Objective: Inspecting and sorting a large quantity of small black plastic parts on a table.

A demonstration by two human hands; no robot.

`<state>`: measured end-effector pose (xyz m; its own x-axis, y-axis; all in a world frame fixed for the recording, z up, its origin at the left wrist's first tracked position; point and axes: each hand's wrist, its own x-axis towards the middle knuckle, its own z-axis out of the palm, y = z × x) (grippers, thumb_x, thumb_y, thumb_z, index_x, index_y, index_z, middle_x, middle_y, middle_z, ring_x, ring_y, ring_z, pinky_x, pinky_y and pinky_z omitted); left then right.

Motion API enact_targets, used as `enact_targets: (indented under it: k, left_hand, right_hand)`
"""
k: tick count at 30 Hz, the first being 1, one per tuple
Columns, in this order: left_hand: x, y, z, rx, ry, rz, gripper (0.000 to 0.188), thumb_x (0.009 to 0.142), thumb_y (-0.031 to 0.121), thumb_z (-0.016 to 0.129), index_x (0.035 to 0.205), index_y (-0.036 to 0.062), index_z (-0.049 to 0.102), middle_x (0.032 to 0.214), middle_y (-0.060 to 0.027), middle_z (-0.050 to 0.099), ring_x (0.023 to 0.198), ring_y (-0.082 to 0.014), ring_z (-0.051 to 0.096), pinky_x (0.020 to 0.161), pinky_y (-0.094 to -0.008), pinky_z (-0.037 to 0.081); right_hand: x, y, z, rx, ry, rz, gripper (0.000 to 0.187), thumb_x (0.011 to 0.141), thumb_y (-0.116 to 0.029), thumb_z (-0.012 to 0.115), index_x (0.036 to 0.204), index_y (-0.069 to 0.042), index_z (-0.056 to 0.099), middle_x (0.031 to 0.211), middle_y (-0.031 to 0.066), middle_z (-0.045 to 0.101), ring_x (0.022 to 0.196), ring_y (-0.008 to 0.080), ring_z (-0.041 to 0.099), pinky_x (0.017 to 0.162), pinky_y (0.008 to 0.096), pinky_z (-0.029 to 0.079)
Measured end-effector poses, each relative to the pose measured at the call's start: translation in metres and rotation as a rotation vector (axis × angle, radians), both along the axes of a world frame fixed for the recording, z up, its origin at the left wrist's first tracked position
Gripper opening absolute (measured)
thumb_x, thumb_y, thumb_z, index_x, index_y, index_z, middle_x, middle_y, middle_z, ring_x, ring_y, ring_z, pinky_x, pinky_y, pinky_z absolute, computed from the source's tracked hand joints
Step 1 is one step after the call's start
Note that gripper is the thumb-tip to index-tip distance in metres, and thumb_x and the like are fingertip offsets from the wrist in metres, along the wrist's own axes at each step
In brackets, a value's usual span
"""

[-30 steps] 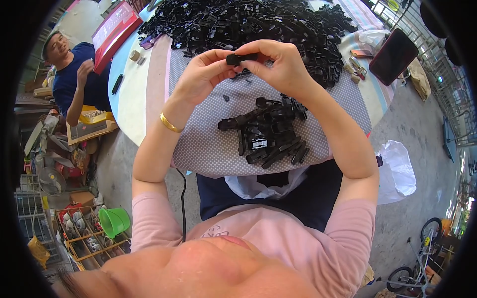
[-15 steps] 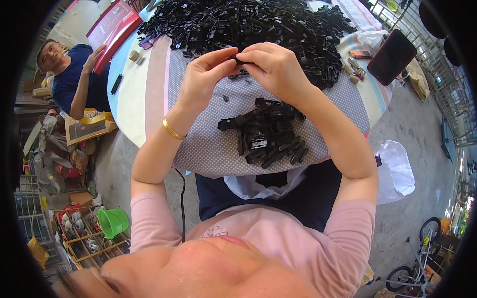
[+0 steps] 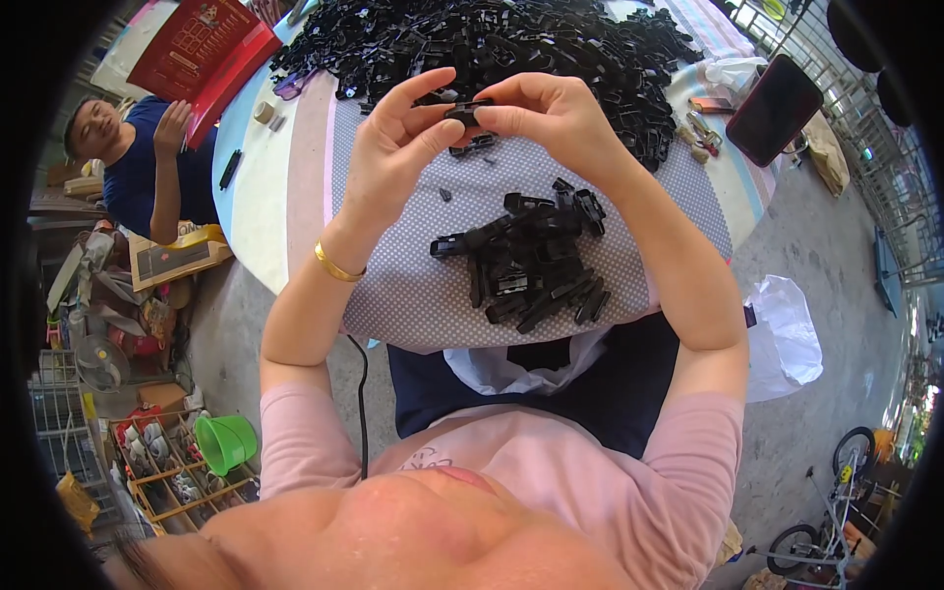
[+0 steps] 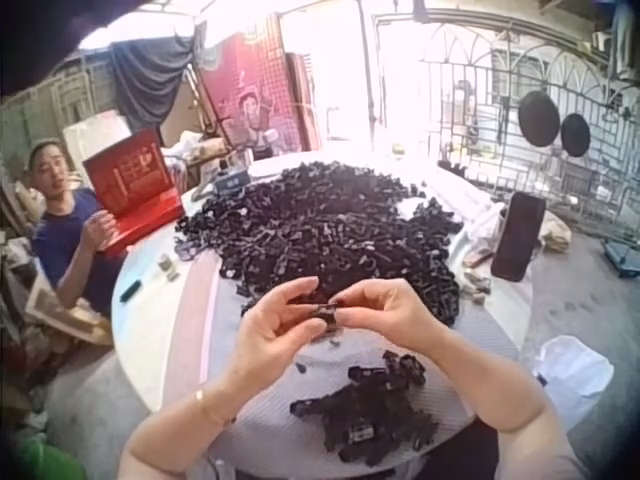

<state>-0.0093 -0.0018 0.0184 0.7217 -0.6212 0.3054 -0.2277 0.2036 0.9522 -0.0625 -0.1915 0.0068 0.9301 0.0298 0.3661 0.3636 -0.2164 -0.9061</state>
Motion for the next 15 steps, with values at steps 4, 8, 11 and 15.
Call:
enact_targets:
  k: [4,8,11,15]
  left_hand:
    - [-0.006,-0.003,-0.001,0.006,-0.141,-0.181,0.034,0.080,-0.002,0.060,0.113,-0.0011,0.052,0.097,-0.0102,0.064,0.088,-0.0132,0.061,0.080,-0.0234,0.049]
    - [-0.017,-0.002,-0.005,0.362,-0.511,-0.467,0.026,0.074,0.003,0.067,0.099,0.0029,0.063,0.100,-0.0106,0.061,0.093,-0.0192,0.059,0.084,-0.0296,0.046]
    - [-0.015,-0.001,-0.005,0.361,-0.538,-0.568,0.027,0.075,0.007,0.067,0.102,0.0052,0.063,0.100,-0.0123,0.062,0.099,-0.0224,0.056,0.089,-0.0328,0.042]
    - [0.000,0.002,0.000,0.291,-0.327,-0.365,0.019,0.084,0.010,0.060,0.101,0.0000,0.062,0.084,-0.0042,0.064,0.078,-0.0091,0.059,0.072,-0.0223,0.048]
  right_hand:
    - [0.009,-0.013,0.000,0.216,0.068,0.097,0.031,0.091,-0.029,0.053,0.100,-0.003,0.065,0.085,0.0032,0.064,0.073,0.0087,0.059,0.069,0.0219,0.048]
    - [0.020,-0.017,-0.016,-0.445,-0.254,-0.221,0.020,0.085,-0.018,0.059,0.100,-0.006,0.065,0.087,0.0079,0.066,0.068,0.0117,0.061,0.064,0.0239,0.049]
    - [0.025,-0.007,-0.026,-0.703,-0.478,-0.135,0.022,0.074,-0.009,0.063,0.096,-0.008,0.066,0.096,0.0056,0.065,0.085,0.0211,0.060,0.073,0.0298,0.049]
    - [0.021,0.011,-0.037,-0.886,-0.384,0.012,0.030,0.072,-0.010,0.063,0.102,-0.011,0.062,0.090,0.0033,0.061,0.083,0.0240,0.054,0.077,0.0314,0.048]
